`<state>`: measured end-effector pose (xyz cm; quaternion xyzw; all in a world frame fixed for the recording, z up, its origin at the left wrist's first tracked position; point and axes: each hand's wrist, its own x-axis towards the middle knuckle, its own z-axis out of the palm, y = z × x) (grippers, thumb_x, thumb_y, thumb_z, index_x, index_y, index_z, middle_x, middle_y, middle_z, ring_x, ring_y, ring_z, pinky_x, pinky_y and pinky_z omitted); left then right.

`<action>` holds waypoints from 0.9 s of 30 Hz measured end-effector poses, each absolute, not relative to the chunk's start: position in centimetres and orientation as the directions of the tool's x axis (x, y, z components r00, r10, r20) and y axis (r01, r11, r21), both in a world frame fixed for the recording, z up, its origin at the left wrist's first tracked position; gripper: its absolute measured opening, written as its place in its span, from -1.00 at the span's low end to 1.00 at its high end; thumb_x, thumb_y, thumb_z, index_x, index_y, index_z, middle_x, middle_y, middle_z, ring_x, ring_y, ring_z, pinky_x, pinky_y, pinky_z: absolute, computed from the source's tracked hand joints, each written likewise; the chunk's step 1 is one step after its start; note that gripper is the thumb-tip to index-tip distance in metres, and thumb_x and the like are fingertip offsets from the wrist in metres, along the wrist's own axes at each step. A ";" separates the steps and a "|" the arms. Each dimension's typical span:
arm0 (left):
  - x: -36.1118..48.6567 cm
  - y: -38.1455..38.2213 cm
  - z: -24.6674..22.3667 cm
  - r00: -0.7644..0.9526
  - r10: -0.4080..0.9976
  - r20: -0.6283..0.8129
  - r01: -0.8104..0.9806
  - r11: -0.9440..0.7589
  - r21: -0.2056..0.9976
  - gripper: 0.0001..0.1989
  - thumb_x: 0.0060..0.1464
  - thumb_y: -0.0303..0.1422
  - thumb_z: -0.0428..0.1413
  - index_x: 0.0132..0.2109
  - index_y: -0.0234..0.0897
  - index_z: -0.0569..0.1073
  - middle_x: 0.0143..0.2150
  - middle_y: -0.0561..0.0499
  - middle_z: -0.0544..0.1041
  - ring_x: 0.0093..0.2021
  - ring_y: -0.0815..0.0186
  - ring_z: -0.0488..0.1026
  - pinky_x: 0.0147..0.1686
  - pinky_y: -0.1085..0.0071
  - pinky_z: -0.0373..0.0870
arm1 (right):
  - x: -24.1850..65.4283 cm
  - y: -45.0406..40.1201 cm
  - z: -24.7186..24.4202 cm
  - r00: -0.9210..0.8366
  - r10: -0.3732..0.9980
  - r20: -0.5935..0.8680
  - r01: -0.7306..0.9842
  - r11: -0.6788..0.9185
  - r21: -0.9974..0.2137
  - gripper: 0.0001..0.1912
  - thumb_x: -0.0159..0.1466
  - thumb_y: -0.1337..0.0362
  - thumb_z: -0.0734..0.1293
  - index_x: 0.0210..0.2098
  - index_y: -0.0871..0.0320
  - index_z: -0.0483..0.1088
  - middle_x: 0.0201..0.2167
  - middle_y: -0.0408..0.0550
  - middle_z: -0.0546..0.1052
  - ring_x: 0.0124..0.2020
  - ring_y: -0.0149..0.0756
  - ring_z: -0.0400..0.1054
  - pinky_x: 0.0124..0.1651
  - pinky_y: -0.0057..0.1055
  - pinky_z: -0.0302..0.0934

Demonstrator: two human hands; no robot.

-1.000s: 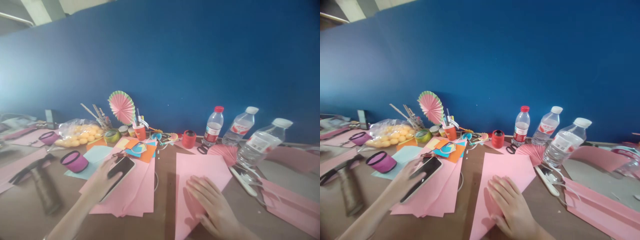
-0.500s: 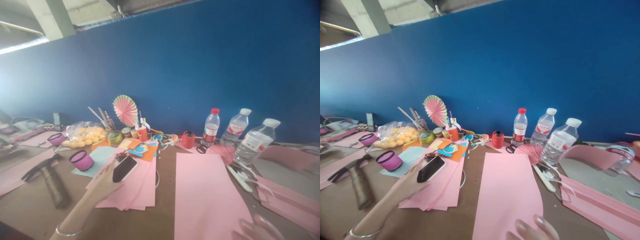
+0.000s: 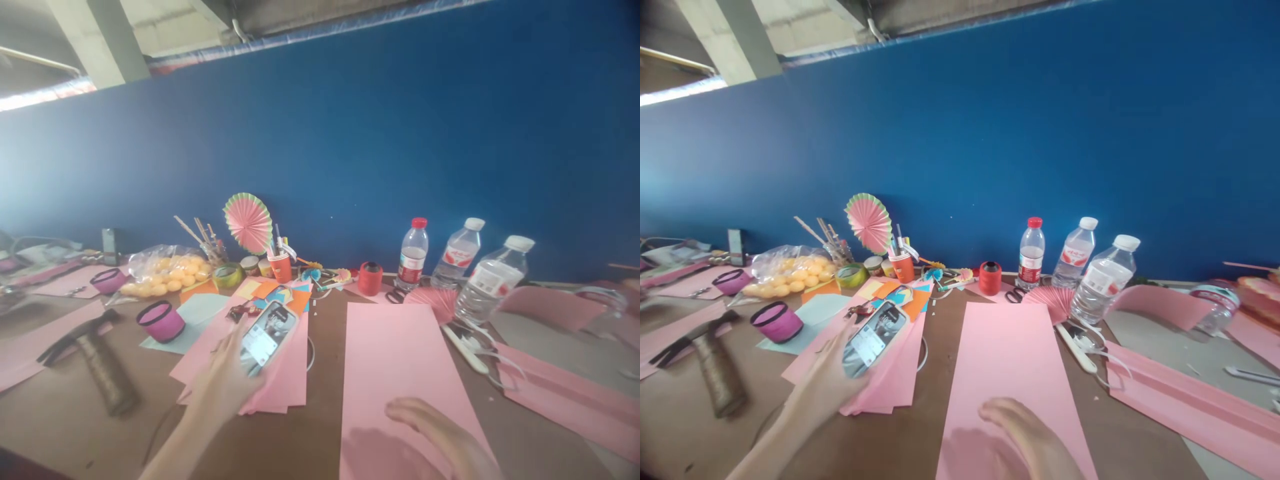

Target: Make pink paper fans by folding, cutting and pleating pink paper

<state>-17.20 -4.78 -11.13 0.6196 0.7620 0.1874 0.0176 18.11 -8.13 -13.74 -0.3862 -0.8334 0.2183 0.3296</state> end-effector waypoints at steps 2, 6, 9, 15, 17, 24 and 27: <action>-13.1 -6.0 -10.5 -0.196 0.932 0.305 0.871 0.022 0.492 -0.10 -0.12 -0.31 0.13 0.33 -0.17 -0.13 0.10 -0.11 0.37 0.07 0.03 0.34 -0.05 0.17 0.35 | 15.7 -8.1 -14.1 -0.379 0.884 0.274 0.318 0.403 -0.858 -0.54 0.38 0.13 -0.04 0.15 0.03 0.25 0.00 0.07 0.47 -0.06 -0.12 0.42 -0.15 -0.26 0.39; -5.1 -7.9 -9.3 -0.170 0.897 0.407 0.696 -0.183 0.694 -0.04 -0.13 -0.29 0.16 0.33 -0.12 -0.20 0.15 -0.15 0.31 0.07 0.03 0.35 -0.01 0.10 0.36 | 10.7 -7.3 -13.0 -0.309 0.906 0.291 0.123 0.341 -0.932 -0.33 0.28 0.33 -0.45 0.35 0.11 -0.34 0.16 0.17 0.32 0.03 -0.08 0.35 0.00 0.03 0.24; -2.1 -8.0 -9.0 -0.120 0.886 0.448 0.645 -0.274 0.714 -0.02 -0.15 -0.34 0.16 0.33 -0.13 -0.22 0.18 -0.16 0.27 0.12 0.00 0.29 0.03 0.04 0.33 | 9.2 -6.7 -11.6 -0.313 0.908 0.280 0.167 0.343 -0.924 -0.36 0.30 0.26 -0.46 0.35 0.10 -0.42 0.06 0.08 0.42 0.05 -0.08 0.33 0.12 0.05 0.09; -1.5 -7.2 -9.6 -0.053 0.891 0.451 0.660 -0.308 0.686 -0.05 -0.14 -0.37 0.15 0.33 -0.18 -0.19 0.18 -0.16 0.28 0.17 -0.01 0.23 0.08 0.03 0.28 | 10.0 -6.2 -11.3 -0.288 0.905 0.314 0.134 0.363 -0.922 -0.31 0.30 0.10 -0.48 0.35 0.13 -0.37 -0.12 0.01 0.53 0.06 -0.15 0.33 0.19 -0.04 0.04; -1.5 -7.1 -9.7 -0.046 0.892 0.450 0.662 -0.311 0.682 -0.04 -0.15 -0.37 0.15 0.33 -0.18 -0.19 0.17 -0.16 0.29 0.16 -0.01 0.24 0.07 0.02 0.28 | 10.2 -6.1 -11.4 -0.277 0.904 0.326 0.104 0.365 -0.925 -0.26 0.27 0.16 -0.54 0.35 0.16 -0.34 -0.15 0.02 0.54 0.07 -0.18 0.33 0.19 -0.02 0.05; -0.9 -6.9 -9.7 -0.060 0.901 0.429 0.666 -0.283 0.690 -0.01 -0.16 -0.37 0.16 0.34 -0.17 -0.22 0.18 -0.17 0.28 0.17 -0.03 0.23 0.06 0.02 0.28 | 10.1 -6.4 -11.9 -0.229 0.948 0.220 -0.163 0.186 -0.969 -0.26 0.30 0.05 -0.44 0.33 0.10 -0.15 -0.11 0.05 0.53 0.05 -0.13 0.33 0.18 0.02 0.05; -1.1 -6.6 -10.0 -0.061 0.917 0.394 0.702 -0.241 0.670 0.01 -0.17 -0.33 0.20 0.34 -0.14 -0.21 0.24 -0.17 0.22 0.20 -0.09 0.17 0.07 -0.04 0.23 | 10.1 -6.3 -11.8 -0.225 0.960 0.167 -0.224 0.116 -0.968 -0.22 0.28 -0.09 -0.38 0.31 0.07 -0.06 -0.04 0.06 0.49 0.05 -0.06 0.33 0.15 0.03 0.09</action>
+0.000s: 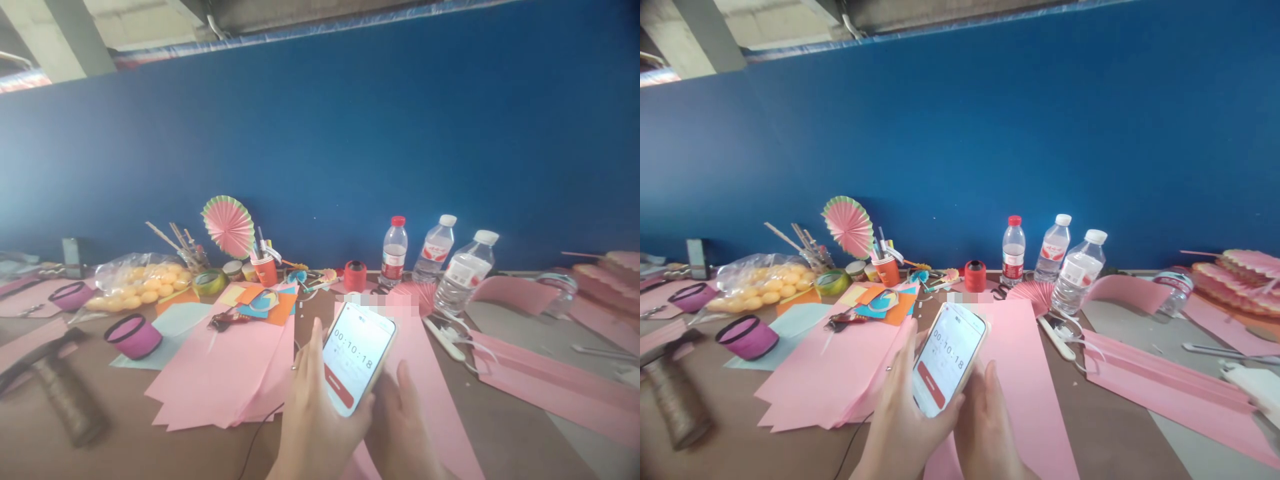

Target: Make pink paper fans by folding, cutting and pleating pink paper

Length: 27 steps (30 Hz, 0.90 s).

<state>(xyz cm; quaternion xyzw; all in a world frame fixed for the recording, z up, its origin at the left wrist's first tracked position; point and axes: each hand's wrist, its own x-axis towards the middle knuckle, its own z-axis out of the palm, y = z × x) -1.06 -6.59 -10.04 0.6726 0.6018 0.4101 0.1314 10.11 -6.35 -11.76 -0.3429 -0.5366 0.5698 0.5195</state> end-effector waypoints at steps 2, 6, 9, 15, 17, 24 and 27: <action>-1.4 -6.3 -9.9 -0.036 0.948 0.316 0.692 -0.204 0.693 0.01 -0.18 -0.29 0.24 0.34 -0.12 -0.14 0.25 -0.17 0.20 0.20 -0.13 0.15 0.06 -0.07 0.21 | 10.3 -6.1 -11.3 -0.226 0.963 0.145 -0.257 0.085 -0.963 -0.17 0.26 -0.17 -0.33 0.28 0.10 0.04 -0.04 0.09 0.49 0.02 -0.01 0.35 0.11 0.05 0.13; -2.0 -5.3 -9.0 0.100 0.995 0.010 0.390 -0.048 0.920 -0.16 -0.07 -0.28 0.21 0.32 -0.08 0.00 0.20 -0.12 0.28 0.10 -0.03 0.30 -0.01 0.14 0.30 | 11.1 -4.8 -10.4 -0.254 0.960 -0.120 -0.521 -0.240 -0.819 -0.15 0.22 -0.29 -0.12 0.13 0.20 0.28 -0.14 0.15 0.54 -0.08 0.07 0.41 0.03 0.04 0.19; -2.0 -3.8 -9.3 0.139 0.977 -0.162 0.017 0.161 0.987 -0.23 -0.04 -0.37 0.19 0.29 -0.11 0.05 0.15 -0.09 0.32 0.05 0.09 0.35 -0.06 0.30 0.31 | 11.9 -3.2 -11.1 -0.303 0.898 -0.319 -0.703 -0.436 -0.562 -0.26 0.22 -0.25 0.05 0.02 0.22 0.38 -0.21 0.14 0.56 -0.12 0.05 0.43 0.00 0.01 0.21; -0.8 -1.0 -14.3 0.301 0.926 -0.229 -0.375 0.335 0.864 -0.63 -0.09 -0.46 0.01 -0.06 -0.29 0.36 -0.23 -0.07 0.50 -0.23 0.12 0.48 -0.31 0.30 0.39 | 12.4 -1.5 -15.0 -0.320 0.891 -0.321 -0.776 -0.441 -0.451 -0.33 0.21 -0.18 0.17 -0.04 0.29 0.40 -0.20 0.17 0.56 -0.13 0.04 0.43 -0.01 -0.02 0.21; -0.6 -1.0 -15.5 0.321 0.919 -0.227 -0.406 0.351 0.844 -0.55 -0.17 -0.51 0.00 -0.04 -0.25 0.33 -0.23 -0.05 0.50 -0.24 0.13 0.48 -0.37 0.33 0.40 | 12.5 -1.5 -16.0 -0.349 0.896 -0.274 -0.759 -0.442 -0.478 -0.34 0.20 -0.17 0.19 -0.01 0.29 0.39 -0.15 0.19 0.54 -0.11 0.05 0.42 -0.02 0.00 0.22; -1.2 -1.0 -15.4 0.407 0.904 -0.133 -0.511 0.345 0.787 -0.28 -0.27 -0.63 0.01 0.15 -0.29 0.25 0.03 -0.14 0.44 -0.01 0.09 0.39 -0.09 0.24 0.35 | 12.9 -1.2 -16.8 -0.371 0.906 -0.204 -0.754 -0.422 -0.504 -0.42 0.24 -0.10 0.19 -0.02 0.25 0.42 -0.11 0.15 0.53 -0.04 0.00 0.38 0.06 -0.02 0.14; -1.4 -0.8 -15.4 0.412 0.898 -0.156 -0.517 0.371 0.771 -0.25 -0.28 -0.63 0.00 0.17 -0.28 0.24 0.04 -0.13 0.43 0.06 0.06 0.34 -0.03 0.22 0.32 | 13.0 -1.0 -16.7 -0.363 0.906 -0.216 -0.758 -0.422 -0.498 -0.46 0.27 -0.07 0.16 -0.04 0.23 0.44 -0.10 0.12 0.53 -0.02 -0.01 0.36 0.10 -0.03 0.10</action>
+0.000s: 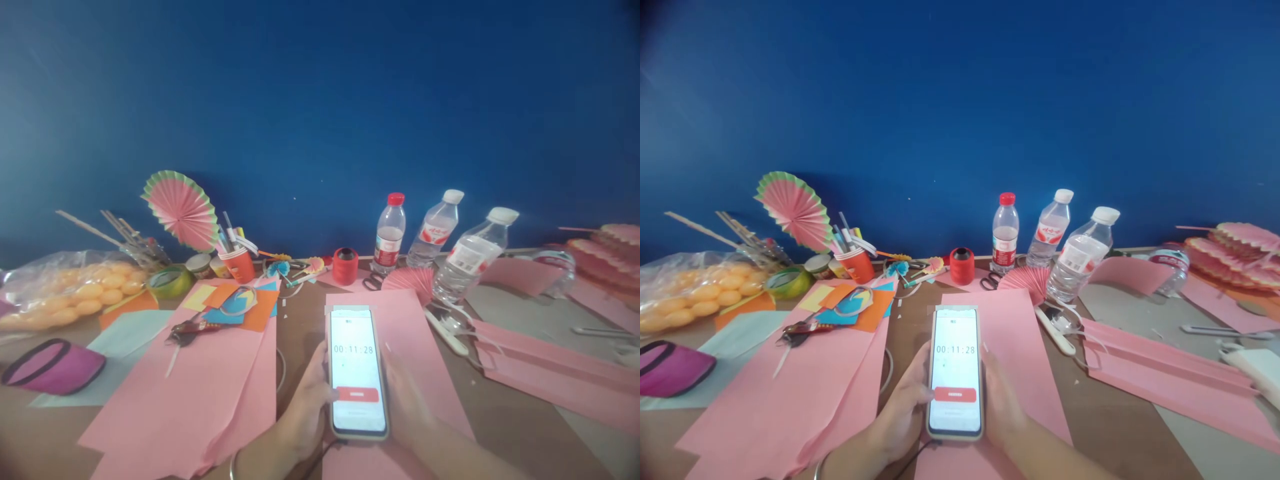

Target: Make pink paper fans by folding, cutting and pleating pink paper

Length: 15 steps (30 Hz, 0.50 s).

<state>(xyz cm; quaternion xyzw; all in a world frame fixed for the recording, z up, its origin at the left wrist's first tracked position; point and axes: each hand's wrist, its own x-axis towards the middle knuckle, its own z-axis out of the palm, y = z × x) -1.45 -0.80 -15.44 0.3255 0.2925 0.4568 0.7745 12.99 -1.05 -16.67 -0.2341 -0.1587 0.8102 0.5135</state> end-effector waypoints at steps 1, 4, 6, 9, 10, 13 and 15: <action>-1.5 -0.7 -15.5 0.407 0.897 -0.172 -0.514 0.381 0.768 -0.25 -0.29 -0.63 0.00 0.16 -0.27 0.25 0.03 -0.12 0.44 0.05 0.07 0.35 -0.04 0.23 0.33 | 13.0 -1.0 -16.7 -0.362 0.905 -0.223 -0.754 -0.425 -0.501 -0.46 0.28 -0.07 0.16 -0.05 0.23 0.45 -0.10 0.12 0.52 -0.02 -0.01 0.36 0.10 -0.03 0.09; -1.5 -0.7 -15.3 0.404 0.888 -0.218 -0.502 0.415 0.759 -0.28 -0.31 -0.64 0.02 0.11 -0.23 0.30 -0.04 -0.07 0.48 -0.02 0.10 0.41 -0.09 0.27 0.36 | 13.1 -1.1 -16.9 -0.376 0.896 -0.236 -0.746 -0.444 -0.497 -0.45 0.28 -0.07 0.14 -0.05 0.24 0.45 -0.10 0.13 0.53 -0.05 0.01 0.38 0.10 -0.02 0.09; -1.4 -0.7 -15.1 0.413 0.880 -0.237 -0.500 0.436 0.748 -0.31 -0.30 -0.63 0.04 0.09 -0.21 0.32 -0.10 -0.04 0.50 -0.08 0.12 0.45 -0.13 0.30 0.38 | 13.1 -1.1 -17.0 -0.392 0.887 -0.244 -0.746 -0.462 -0.480 -0.46 0.30 -0.06 0.12 -0.04 0.23 0.45 -0.11 0.13 0.53 -0.06 0.01 0.39 0.09 -0.01 0.09; -1.4 -0.8 -15.1 0.420 0.877 -0.231 -0.511 0.440 0.739 -0.32 -0.29 -0.63 0.03 0.09 -0.22 0.32 -0.11 -0.05 0.50 -0.08 0.11 0.45 -0.17 0.31 0.39 | 13.2 -1.2 -17.0 -0.403 0.881 -0.249 -0.743 -0.474 -0.472 -0.45 0.29 -0.07 0.13 -0.04 0.24 0.45 -0.10 0.15 0.52 -0.07 0.03 0.40 0.08 0.01 0.09; -1.4 -0.8 -15.2 0.420 0.880 -0.220 -0.516 0.431 0.740 -0.31 -0.30 -0.64 0.02 0.09 -0.23 0.32 -0.10 -0.06 0.49 -0.06 0.09 0.44 -0.17 0.30 0.39 | 13.1 -1.2 -16.9 -0.401 0.881 -0.250 -0.741 -0.472 -0.477 -0.44 0.28 -0.08 0.14 -0.04 0.24 0.44 -0.10 0.16 0.52 -0.07 0.04 0.40 0.07 0.03 0.10; -1.4 -0.8 -15.4 0.421 0.889 -0.181 -0.516 0.399 0.758 -0.29 -0.30 -0.65 -0.01 0.12 -0.26 0.29 -0.05 -0.09 0.47 0.00 0.06 0.39 -0.11 0.24 0.36 | 13.1 -1.2 -16.7 -0.380 0.889 -0.257 -0.727 -0.458 -0.511 -0.44 0.26 -0.09 0.16 -0.05 0.24 0.45 -0.09 0.17 0.51 -0.07 0.05 0.39 0.06 0.04 0.11; -1.5 -0.8 -15.6 0.420 0.892 -0.169 -0.506 0.385 0.772 -0.28 -0.29 -0.66 -0.02 0.14 -0.27 0.26 -0.01 -0.11 0.45 0.01 0.08 0.38 -0.08 0.22 0.33 | 13.1 -1.1 -16.8 -0.371 0.890 -0.265 -0.712 -0.456 -0.534 -0.44 0.26 -0.09 0.15 -0.05 0.23 0.45 -0.08 0.17 0.51 -0.09 0.05 0.40 0.05 0.05 0.12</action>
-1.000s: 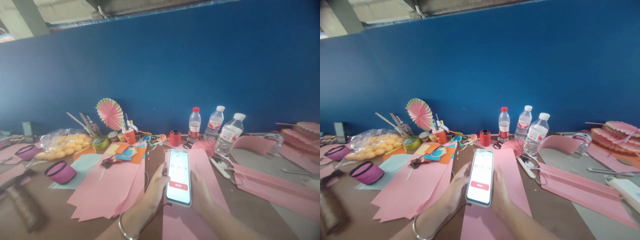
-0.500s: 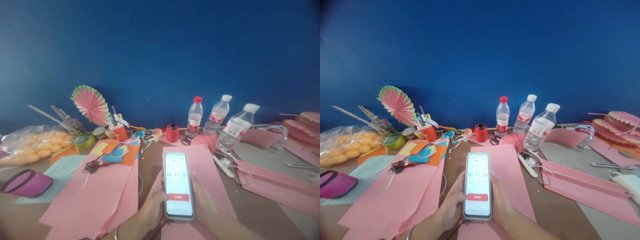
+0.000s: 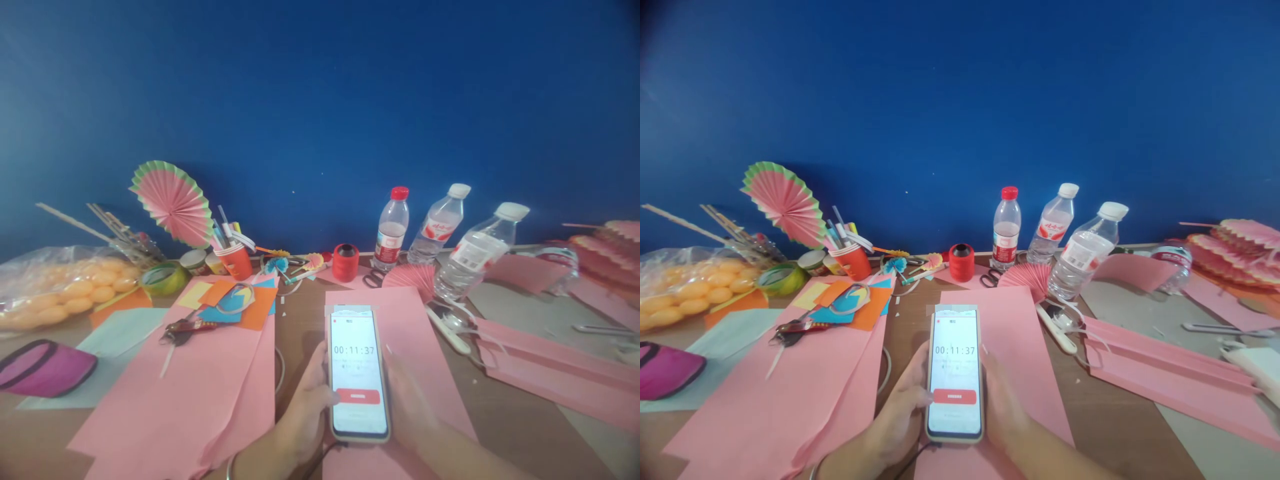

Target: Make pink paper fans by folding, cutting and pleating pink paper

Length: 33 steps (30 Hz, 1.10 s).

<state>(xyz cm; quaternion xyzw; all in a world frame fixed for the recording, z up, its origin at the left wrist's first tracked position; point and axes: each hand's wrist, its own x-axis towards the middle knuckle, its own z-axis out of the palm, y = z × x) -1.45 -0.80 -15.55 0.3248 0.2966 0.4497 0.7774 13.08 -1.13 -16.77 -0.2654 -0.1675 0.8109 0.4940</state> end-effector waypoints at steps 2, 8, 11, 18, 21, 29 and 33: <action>-1.5 -0.8 -15.5 0.420 0.894 -0.157 -0.504 0.373 0.779 -0.28 -0.29 -0.66 -0.02 0.14 -0.28 0.26 0.02 -0.12 0.44 0.00 0.09 0.37 -0.07 0.23 0.32 | 13.1 -1.0 -17.0 -0.368 0.892 -0.263 -0.700 -0.452 -0.553 -0.43 0.26 -0.10 0.15 -0.03 0.23 0.43 -0.07 0.18 0.50 -0.09 0.05 0.40 0.05 0.05 0.12; -1.5 -1.0 -15.6 0.415 0.905 -0.096 -0.504 0.316 0.804 -0.32 -0.28 -0.63 0.00 0.11 -0.29 0.27 -0.04 -0.12 0.47 -0.07 0.10 0.41 -0.16 0.26 0.35 | 13.2 -1.1 -17.1 -0.344 0.915 -0.211 -0.696 -0.399 -0.597 -0.41 0.26 -0.09 0.17 -0.03 0.29 0.42 -0.11 0.18 0.52 -0.07 0.04 0.39 0.07 0.03 0.11; -1.5 -1.2 -15.5 0.382 0.921 -0.076 -0.510 0.279 0.814 -0.37 -0.25 -0.62 0.01 0.08 -0.30 0.30 -0.08 -0.12 0.49 -0.11 0.12 0.43 -0.19 0.29 0.36 | 12.7 -1.4 -16.3 -0.269 0.950 -0.159 -0.681 -0.305 -0.666 -0.46 0.26 -0.08 0.19 -0.09 0.25 0.45 -0.11 0.12 0.53 -0.06 0.01 0.38 0.10 -0.01 0.10; -4.1 -1.0 -13.2 0.240 0.969 -0.064 -0.508 0.181 0.842 -0.61 0.05 -0.40 0.09 0.06 -0.26 0.34 -0.05 -0.13 0.50 -0.11 0.09 0.47 -0.20 0.28 0.40 | 16.2 -1.1 -12.8 0.083 0.996 -0.017 -0.506 0.027 -0.862 -0.60 0.20 0.01 0.32 -0.01 -0.01 0.38 0.00 -0.04 0.46 0.05 -0.11 0.28 0.10 -0.11 0.12; -7.3 -0.9 -11.3 0.138 0.980 -0.142 -0.473 0.191 0.860 -0.55 0.07 -0.31 0.12 0.13 -0.20 0.30 0.06 -0.13 0.46 -0.12 0.08 0.49 -0.24 0.27 0.43 | 21.5 -1.8 -12.3 0.034 0.983 0.180 -0.189 0.183 -0.965 -0.67 0.21 0.07 0.32 -0.07 0.01 0.43 -0.17 -0.01 0.52 -0.07 -0.11 0.35 0.06 -0.13 0.17; -16.0 -0.2 -10.1 -0.106 0.943 -0.315 -0.303 0.271 0.914 -0.54 -0.02 -0.36 0.17 0.07 -0.25 0.33 -0.25 -0.02 0.58 -0.35 0.18 0.54 -0.37 0.32 0.46 | 30.1 -6.7 -15.4 -0.529 0.848 0.021 0.572 0.375 -0.730 -0.24 -0.10 0.13 0.51 0.11 -0.14 0.32 0.18 -0.04 0.30 0.19 0.21 0.12 0.23 0.02 -0.02; -17.6 0.8 -12.1 -0.128 0.909 -0.396 -0.259 0.355 0.898 -0.62 -0.05 -0.38 0.16 -0.04 -0.35 0.40 -0.36 -0.06 0.58 -0.41 0.16 0.53 -0.43 0.33 0.45 | 29.6 -7.3 -15.5 -0.610 0.767 -0.199 0.658 0.349 -0.668 -0.17 -0.03 0.04 0.46 0.20 -0.21 0.13 0.27 -0.10 0.08 0.26 0.23 -0.09 0.23 0.19 -0.23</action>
